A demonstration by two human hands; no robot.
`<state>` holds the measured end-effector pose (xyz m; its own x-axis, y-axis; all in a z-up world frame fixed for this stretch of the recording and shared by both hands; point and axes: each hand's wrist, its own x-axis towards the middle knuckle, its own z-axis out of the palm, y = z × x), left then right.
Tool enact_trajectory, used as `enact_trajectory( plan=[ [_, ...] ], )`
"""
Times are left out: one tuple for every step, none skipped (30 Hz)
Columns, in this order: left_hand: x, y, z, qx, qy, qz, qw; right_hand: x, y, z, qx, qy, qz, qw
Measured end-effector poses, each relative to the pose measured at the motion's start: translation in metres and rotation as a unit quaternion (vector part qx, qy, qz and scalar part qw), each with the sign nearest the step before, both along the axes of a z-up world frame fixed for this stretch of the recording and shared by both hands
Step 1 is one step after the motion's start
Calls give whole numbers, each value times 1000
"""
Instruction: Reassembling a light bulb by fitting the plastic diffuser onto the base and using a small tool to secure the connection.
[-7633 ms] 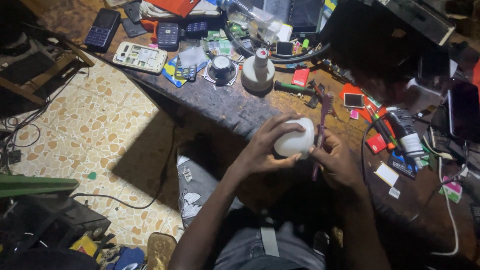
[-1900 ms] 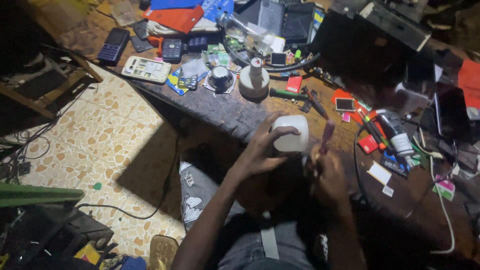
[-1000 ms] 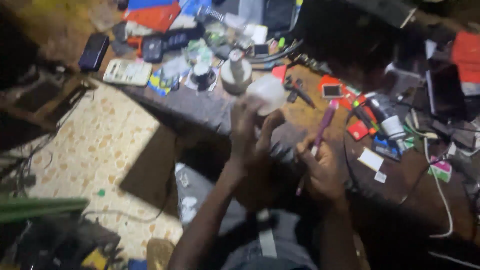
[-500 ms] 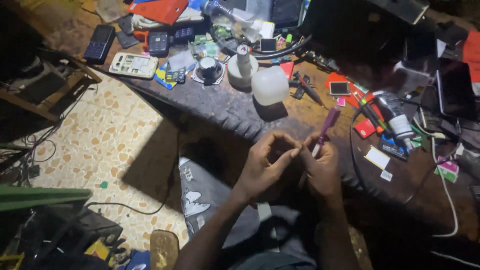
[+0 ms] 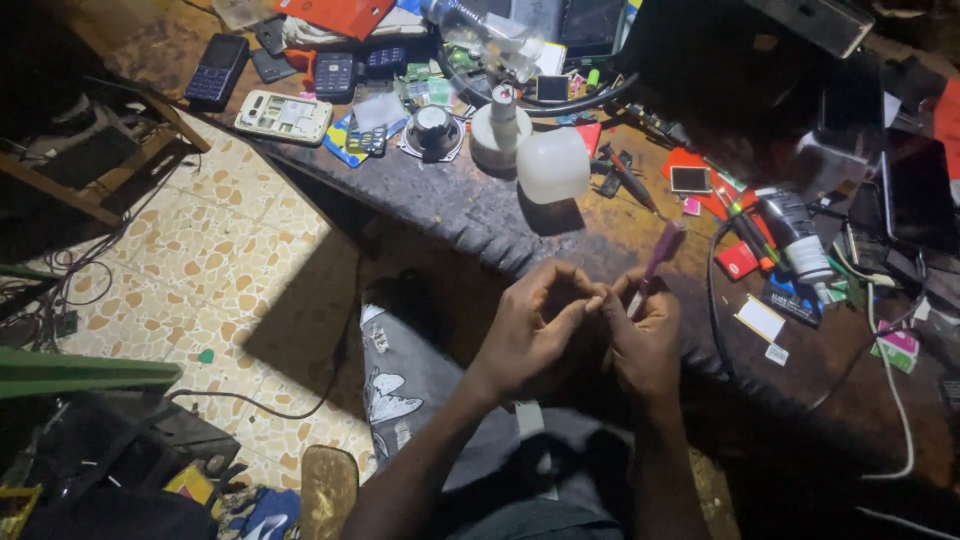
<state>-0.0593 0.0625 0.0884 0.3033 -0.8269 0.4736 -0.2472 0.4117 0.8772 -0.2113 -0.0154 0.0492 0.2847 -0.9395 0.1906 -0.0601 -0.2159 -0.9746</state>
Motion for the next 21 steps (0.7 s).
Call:
enact_trajectory(
  plan=[
    [1,0,-1,-1,0,1,1000,2,4,5,-1,0,1,1000],
    [1,1,-2,-2,7,-5,1000,3,8,9,2,7,-2,1000],
    [2,1,-3,-2,13,-11,1000,5,12,14,6,13,-5,1000],
    [1,1,-5,-2,13,-11,1000,3,11,9,6,13,-5,1000],
    [1,1,-7,1,16,-10,1000,1,9,4,-7,13,0,1000],
    [1,1,-9,5,18,-9,1000,0,7,-1,-20,14,6,1000],
    [1,2,-8,3,18,-10,1000,0,8,1,-22,13,6,1000],
    [1,4,-7,3,15,-9,1000,0,8,2,-23,10,5,1000],
    [1,5,-5,4,11,-9,1000,0,9,4,-25,6,5,1000],
    [2,5,-7,2,11,-9,1000,0,6,2,-26,5,5,1000],
    [2,5,-10,3,34,-24,999,-1,4,-1,-32,12,15,999],
    [2,6,-14,4,56,-38,998,-3,2,-4,-38,18,24,999],
    [1,7,-13,4,57,-36,998,0,10,11,-38,19,27,999],
    [0,9,-13,4,77,-49,996,2,18,25,-22,17,48,998],
    [1,10,-12,2,94,-63,994,6,25,39,-7,13,69,998],
    [0,11,-13,2,94,-61,994,4,24,33,-7,13,71,997],
    [-1,12,-13,2,106,-78,991,2,23,27,71,-35,78,994],
    [-3,13,-14,1,118,-96,988,-1,23,20,148,-83,85,982],
    [-4,12,-15,2,118,-96,988,2,26,23,149,-83,84,982],
    [-5,12,-17,-1,128,-107,986,4,29,26,167,-121,97,974],
    [-6,10,-18,-5,138,-119,983,7,31,29,185,-160,108,964]
  ],
)
